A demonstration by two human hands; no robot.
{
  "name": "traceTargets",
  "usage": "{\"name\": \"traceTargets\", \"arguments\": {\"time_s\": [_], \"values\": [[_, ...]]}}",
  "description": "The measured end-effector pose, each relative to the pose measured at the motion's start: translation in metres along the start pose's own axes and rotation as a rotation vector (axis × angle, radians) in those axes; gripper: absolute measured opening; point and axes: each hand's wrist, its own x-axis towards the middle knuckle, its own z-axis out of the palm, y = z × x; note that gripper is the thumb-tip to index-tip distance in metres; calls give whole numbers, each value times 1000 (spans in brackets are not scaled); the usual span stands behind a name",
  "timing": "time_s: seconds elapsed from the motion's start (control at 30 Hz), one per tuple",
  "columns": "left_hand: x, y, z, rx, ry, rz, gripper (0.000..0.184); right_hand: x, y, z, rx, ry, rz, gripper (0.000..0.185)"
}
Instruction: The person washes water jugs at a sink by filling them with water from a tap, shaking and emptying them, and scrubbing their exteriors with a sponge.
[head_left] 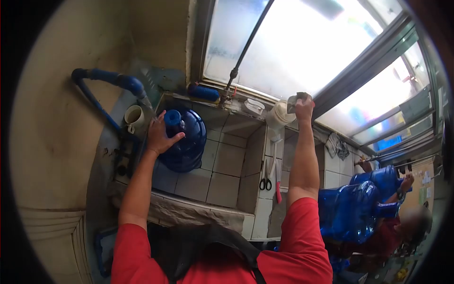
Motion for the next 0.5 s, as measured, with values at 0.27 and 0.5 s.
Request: {"name": "traceTargets", "arguments": {"time_s": [0.27, 0.5], "values": [[3, 2, 5, -73, 27, -101, 92, -78, -160, 66, 925, -252, 428, 46], [-9, -25, 37, -312, 22, -78, 81, -226, -278, 150, 107, -304, -1124, 37]]}}
